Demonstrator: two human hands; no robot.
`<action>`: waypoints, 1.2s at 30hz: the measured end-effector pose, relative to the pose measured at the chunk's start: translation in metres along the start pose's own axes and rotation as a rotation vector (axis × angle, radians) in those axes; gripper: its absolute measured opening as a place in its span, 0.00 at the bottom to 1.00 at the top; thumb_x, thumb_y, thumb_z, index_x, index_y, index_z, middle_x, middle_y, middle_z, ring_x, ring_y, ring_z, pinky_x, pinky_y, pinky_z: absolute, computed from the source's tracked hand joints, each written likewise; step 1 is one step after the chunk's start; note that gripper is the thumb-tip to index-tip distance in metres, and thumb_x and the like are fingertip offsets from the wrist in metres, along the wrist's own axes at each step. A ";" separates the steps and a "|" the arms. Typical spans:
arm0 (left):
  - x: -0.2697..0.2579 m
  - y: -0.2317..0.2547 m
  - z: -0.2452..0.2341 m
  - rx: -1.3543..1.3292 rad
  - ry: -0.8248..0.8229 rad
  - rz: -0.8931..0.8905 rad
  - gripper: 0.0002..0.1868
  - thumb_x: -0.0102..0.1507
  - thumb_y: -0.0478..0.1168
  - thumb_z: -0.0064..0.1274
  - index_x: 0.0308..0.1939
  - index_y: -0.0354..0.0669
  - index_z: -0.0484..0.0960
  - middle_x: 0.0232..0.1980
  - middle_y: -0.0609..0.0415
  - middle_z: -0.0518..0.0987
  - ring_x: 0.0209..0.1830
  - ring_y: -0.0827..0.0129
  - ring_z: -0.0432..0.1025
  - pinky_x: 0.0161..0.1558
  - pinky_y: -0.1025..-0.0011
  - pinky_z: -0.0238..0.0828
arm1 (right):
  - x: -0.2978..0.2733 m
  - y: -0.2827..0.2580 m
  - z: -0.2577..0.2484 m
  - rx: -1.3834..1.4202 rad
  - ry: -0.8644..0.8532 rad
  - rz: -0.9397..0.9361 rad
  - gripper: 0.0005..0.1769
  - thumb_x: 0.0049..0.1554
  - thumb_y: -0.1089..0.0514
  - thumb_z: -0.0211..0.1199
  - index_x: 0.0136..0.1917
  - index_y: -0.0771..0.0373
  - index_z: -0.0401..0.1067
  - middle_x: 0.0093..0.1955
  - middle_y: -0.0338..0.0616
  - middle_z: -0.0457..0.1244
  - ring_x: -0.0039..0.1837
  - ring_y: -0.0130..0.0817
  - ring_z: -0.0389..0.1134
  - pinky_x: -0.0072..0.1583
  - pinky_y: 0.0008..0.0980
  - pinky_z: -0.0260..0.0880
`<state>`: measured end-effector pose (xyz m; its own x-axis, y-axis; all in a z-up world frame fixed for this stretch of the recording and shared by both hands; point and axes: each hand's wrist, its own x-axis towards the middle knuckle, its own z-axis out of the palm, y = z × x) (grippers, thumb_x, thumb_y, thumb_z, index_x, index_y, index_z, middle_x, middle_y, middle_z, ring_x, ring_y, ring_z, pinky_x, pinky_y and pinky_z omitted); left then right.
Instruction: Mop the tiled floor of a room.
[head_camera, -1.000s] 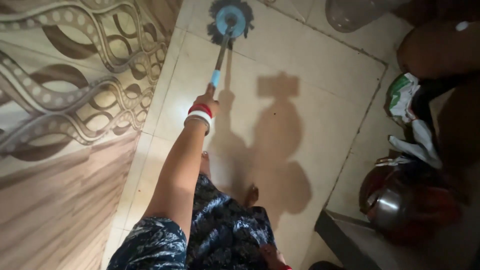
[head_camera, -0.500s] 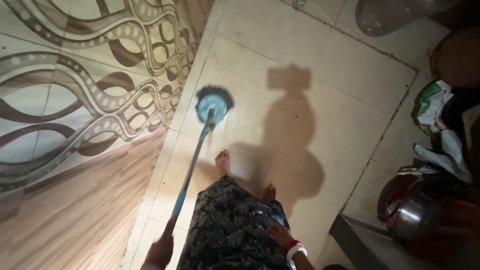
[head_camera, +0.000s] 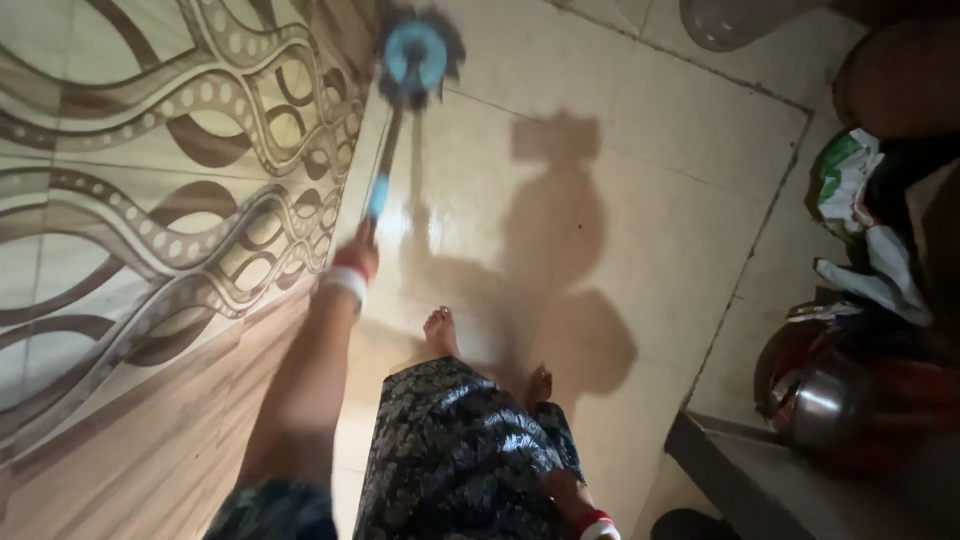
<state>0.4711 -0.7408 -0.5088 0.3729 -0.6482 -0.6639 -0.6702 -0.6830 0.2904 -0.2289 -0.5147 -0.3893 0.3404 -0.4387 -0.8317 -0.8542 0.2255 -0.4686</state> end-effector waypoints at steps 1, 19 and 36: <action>0.083 0.024 -0.007 0.168 0.120 0.225 0.36 0.63 0.41 0.36 0.77 0.52 0.48 0.75 0.36 0.65 0.50 0.39 0.78 0.51 0.47 0.72 | -0.010 -0.009 -0.003 0.025 -0.018 -0.090 0.10 0.57 0.51 0.61 0.48 0.56 0.77 0.48 0.45 0.70 0.53 0.41 0.74 0.54 0.37 0.75; -0.453 -0.098 0.029 0.036 -0.532 -0.354 0.36 0.71 0.52 0.38 0.78 0.86 0.39 0.51 0.28 0.82 0.49 0.34 0.77 0.55 0.44 0.74 | -0.024 -0.068 -0.010 0.168 0.056 0.189 0.16 0.58 0.42 0.61 0.51 0.51 0.80 0.53 0.44 0.73 0.58 0.42 0.74 0.60 0.38 0.72; -0.072 0.231 -0.021 -0.009 -0.118 0.105 0.32 0.68 0.49 0.41 0.77 0.67 0.54 0.56 0.31 0.78 0.54 0.36 0.74 0.54 0.45 0.72 | -0.057 -0.032 0.051 0.283 0.156 0.260 0.13 0.56 0.45 0.63 0.50 0.50 0.80 0.50 0.44 0.73 0.53 0.41 0.75 0.56 0.36 0.73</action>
<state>0.3028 -0.8588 -0.3797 0.2231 -0.6726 -0.7056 -0.6956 -0.6169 0.3681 -0.2011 -0.4524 -0.3423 0.0451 -0.4568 -0.8884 -0.7548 0.5670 -0.3299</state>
